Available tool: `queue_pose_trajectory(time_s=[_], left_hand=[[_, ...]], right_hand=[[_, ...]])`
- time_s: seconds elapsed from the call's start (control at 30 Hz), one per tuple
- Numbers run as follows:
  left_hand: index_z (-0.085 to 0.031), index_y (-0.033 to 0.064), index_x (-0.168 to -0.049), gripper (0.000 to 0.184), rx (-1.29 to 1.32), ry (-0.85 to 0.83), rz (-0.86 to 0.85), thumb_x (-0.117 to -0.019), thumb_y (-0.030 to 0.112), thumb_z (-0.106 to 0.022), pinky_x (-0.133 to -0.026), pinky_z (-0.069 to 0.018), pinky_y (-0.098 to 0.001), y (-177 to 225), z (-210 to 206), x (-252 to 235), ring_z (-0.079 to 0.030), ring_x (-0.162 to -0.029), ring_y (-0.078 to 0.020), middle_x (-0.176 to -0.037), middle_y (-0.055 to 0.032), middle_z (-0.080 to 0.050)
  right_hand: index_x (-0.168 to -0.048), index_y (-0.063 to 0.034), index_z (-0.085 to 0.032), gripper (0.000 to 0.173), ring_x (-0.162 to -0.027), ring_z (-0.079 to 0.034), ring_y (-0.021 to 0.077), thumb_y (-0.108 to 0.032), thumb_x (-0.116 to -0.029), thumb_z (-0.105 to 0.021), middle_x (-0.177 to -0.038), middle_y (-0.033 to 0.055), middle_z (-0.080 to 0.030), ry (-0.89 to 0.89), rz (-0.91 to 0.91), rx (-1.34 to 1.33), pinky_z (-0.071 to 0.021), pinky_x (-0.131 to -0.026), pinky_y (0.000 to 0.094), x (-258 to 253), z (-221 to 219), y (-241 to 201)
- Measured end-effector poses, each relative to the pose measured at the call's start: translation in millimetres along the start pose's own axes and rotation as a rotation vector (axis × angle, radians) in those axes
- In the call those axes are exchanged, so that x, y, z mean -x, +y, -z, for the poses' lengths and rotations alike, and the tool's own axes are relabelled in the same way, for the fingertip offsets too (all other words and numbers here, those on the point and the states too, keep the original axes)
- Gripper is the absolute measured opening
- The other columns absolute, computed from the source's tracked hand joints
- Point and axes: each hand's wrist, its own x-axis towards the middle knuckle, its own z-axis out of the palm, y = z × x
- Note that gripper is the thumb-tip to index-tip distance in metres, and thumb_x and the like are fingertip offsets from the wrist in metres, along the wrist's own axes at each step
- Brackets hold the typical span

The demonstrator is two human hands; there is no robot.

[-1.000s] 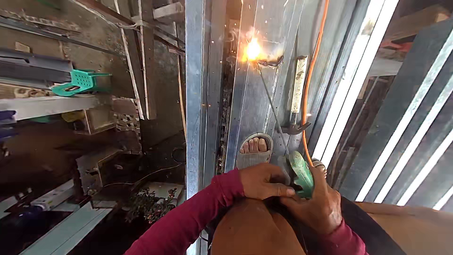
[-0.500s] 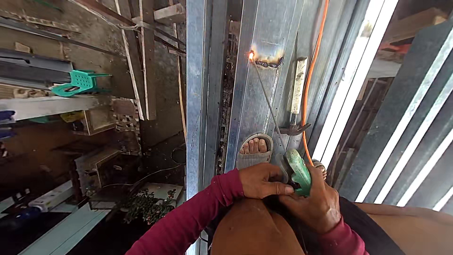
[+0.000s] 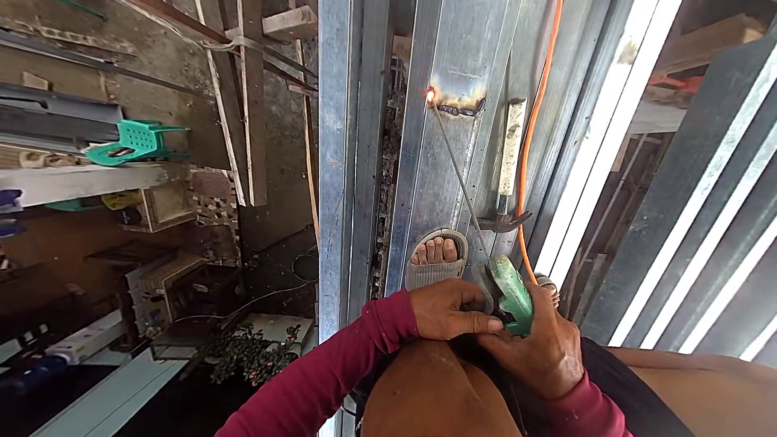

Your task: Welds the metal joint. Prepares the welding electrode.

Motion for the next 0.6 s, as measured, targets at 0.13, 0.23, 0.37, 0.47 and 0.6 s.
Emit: queue_pose_trajectory(time_s=[0.13,0.23,0.37,0.47,0.6], left_hand=[[-0.066,0.0021,-0.093,0.028,0.008,-0.002,-0.002,-0.1011,0.029,-0.063,-0.065,-0.0495,-0.0201,-0.5,-0.1,0.0,-0.059,-0.07,-0.0005,-0.077,0.0018,-0.063],[-0.066,0.0029,-0.091,0.028,0.007,-0.004,0.0,-0.1013,0.029,-0.063,-0.063,-0.0483,-0.0193,0.2,0.0,0.2,-0.058,-0.068,-0.0001,-0.075,0.0025,-0.062],[-0.066,0.0029,-0.092,0.026,0.019,-0.001,0.005,-0.1012,0.027,-0.063,-0.064,-0.0494,-0.0187,1.7,0.3,0.2,-0.059,-0.068,0.0005,-0.076,0.0028,-0.063],[-0.066,0.0018,-0.093,0.026,0.017,-0.009,-0.011,-0.1015,0.026,-0.063,-0.064,-0.0496,-0.0185,1.7,0.5,0.0,-0.059,-0.068,0.0004,-0.076,0.0022,-0.064],[-0.066,0.0026,-0.091,0.027,0.011,0.002,-0.012,-0.1012,0.028,-0.063,-0.066,-0.0498,-0.0199,0.6,-0.7,0.4,-0.059,-0.07,-0.0002,-0.077,0.002,-0.064]], right_hand=[[-0.109,0.0031,-0.065,0.077,-0.06,-0.066,0.0185,-0.058,-0.0644,-0.078,-0.08,0.0103,-0.071,0.0,0.0,-0.005,-0.0519,-0.048,0.036,0.5,-0.4,0.3],[-0.11,0.0028,-0.065,0.076,-0.061,-0.067,0.0179,-0.057,-0.0648,-0.079,-0.082,0.0104,-0.071,-0.005,0.003,-0.016,-0.0529,-0.049,0.0355,0.9,-0.5,0.5],[-0.111,0.003,-0.064,0.076,-0.062,-0.067,0.0188,-0.056,-0.0659,-0.079,-0.083,0.0112,-0.071,0.006,0.017,-0.028,-0.0529,-0.049,0.0359,0.7,-1.2,1.6],[-0.11,0.0031,-0.064,0.076,-0.062,-0.067,0.0187,-0.057,-0.066,-0.078,-0.083,0.0113,-0.071,0.008,0.019,-0.014,-0.0527,-0.049,0.0362,0.7,-1.4,1.6],[-0.11,0.0032,-0.064,0.077,-0.06,-0.066,0.0205,-0.057,-0.0646,-0.079,-0.082,0.0118,-0.071,0.0,0.008,-0.007,-0.0524,-0.048,0.038,0.7,0.1,0.1]])
